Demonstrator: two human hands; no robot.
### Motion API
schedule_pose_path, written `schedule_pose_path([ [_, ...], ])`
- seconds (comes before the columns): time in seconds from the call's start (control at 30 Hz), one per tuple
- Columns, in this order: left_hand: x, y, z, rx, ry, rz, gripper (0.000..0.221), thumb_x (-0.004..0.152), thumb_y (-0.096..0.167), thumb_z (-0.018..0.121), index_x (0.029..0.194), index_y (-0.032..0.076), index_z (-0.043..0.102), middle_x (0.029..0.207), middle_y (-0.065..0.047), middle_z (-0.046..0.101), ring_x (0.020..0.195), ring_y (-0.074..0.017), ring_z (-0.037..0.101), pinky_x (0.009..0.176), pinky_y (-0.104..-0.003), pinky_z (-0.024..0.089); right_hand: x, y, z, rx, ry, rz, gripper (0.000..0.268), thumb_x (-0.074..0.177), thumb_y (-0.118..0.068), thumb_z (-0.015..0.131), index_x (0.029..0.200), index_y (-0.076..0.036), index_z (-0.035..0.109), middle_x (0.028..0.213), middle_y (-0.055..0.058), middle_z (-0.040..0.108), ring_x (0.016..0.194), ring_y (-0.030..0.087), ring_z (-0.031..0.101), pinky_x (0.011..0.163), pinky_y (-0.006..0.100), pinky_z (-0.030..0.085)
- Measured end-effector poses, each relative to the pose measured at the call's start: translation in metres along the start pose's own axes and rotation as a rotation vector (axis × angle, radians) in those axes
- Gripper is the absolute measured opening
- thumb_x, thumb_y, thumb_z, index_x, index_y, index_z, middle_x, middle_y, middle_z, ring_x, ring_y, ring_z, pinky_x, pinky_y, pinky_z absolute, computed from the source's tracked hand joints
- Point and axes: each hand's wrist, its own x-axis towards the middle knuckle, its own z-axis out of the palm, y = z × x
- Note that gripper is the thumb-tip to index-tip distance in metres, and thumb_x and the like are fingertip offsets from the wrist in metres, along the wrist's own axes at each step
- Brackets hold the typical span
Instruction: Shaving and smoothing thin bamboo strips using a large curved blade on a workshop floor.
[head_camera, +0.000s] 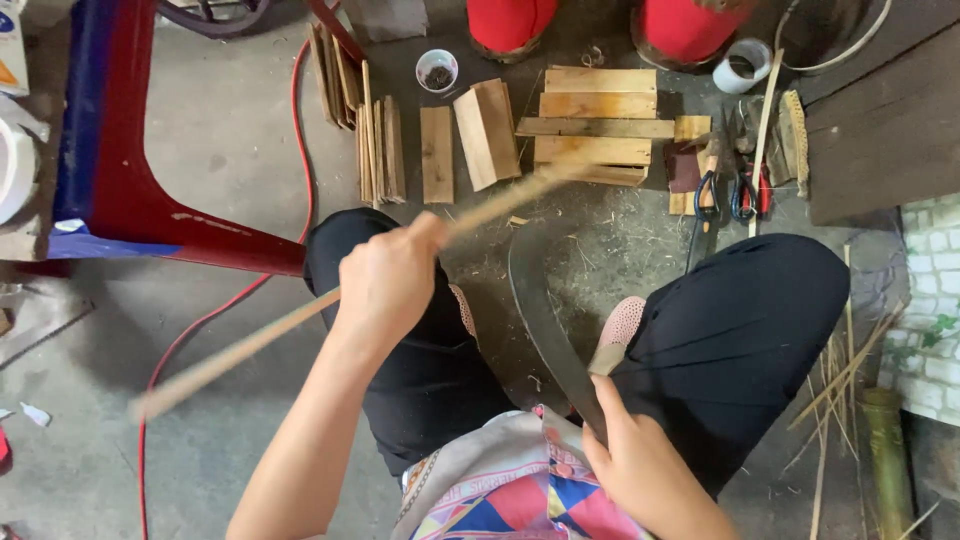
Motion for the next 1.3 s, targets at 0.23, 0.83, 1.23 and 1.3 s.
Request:
schedule_pose_path([
  [0.23, -0.002, -0.006, 0.026, 0.142, -0.032, -0.018, 0.014, 0.088, 0.013, 0.056, 0.1, 0.017, 0.062, 0.071, -0.015, 0.072, 0.059, -0.0444, 0.069, 0.054, -0.055, 0.053, 0.006, 0.015, 0.019, -0.259, 0.008, -0.056, 0.071, 0.087, -0.028, 0.064, 0.15, -0.018, 0.033, 0.076, 0.017, 0.075, 0.065, 0.039, 0.074, 0.064, 0.051, 0.057],
  [0.83, -0.052, 0.013, 0.041, -0.914, -0.325, -0.219, 0.021, 0.103, 0.009, 0.053, 0.11, 0.008, 0.072, 0.068, -0.002, 0.069, 0.058, -0.0096, 0.056, 0.055, -0.025, 0.046, -0.005, -0.053, -0.048, 0.521, -0.008, -0.22, 0.061, 0.096, -0.02, 0.05, 0.156, -0.014, 0.041, 0.038, 0.005, 0.059, 0.027, 0.014, 0.047, 0.033, 0.029, 0.037],
  [1.23, -0.072, 0.024, 0.013, -0.945, -0.242, -0.242, 0.016, 0.092, 0.001, 0.06, 0.09, 0.002, 0.076, 0.067, -0.002, 0.072, 0.048, -0.0092, 0.058, 0.046, -0.024, 0.046, 0.006, -0.087, -0.029, 0.259, -0.11, -0.042, 0.041, 0.092, -0.036, 0.066, 0.128, -0.018, 0.062, 0.053, 0.006, 0.075, 0.034, 0.017, 0.062, 0.04, 0.031, 0.046],
  [1.3, -0.075, 0.019, 0.017, -0.937, -0.231, -0.226, 0.017, 0.092, 0.001, 0.06, 0.092, 0.002, 0.078, 0.065, -0.002, 0.071, 0.051, -0.0085, 0.058, 0.047, -0.024, 0.043, 0.006, -0.087, -0.029, 0.272, -0.136, -0.049, 0.034, 0.093, -0.034, 0.066, 0.122, -0.016, 0.063, 0.048, 0.005, 0.07, 0.032, 0.016, 0.06, 0.038, 0.031, 0.044],
])
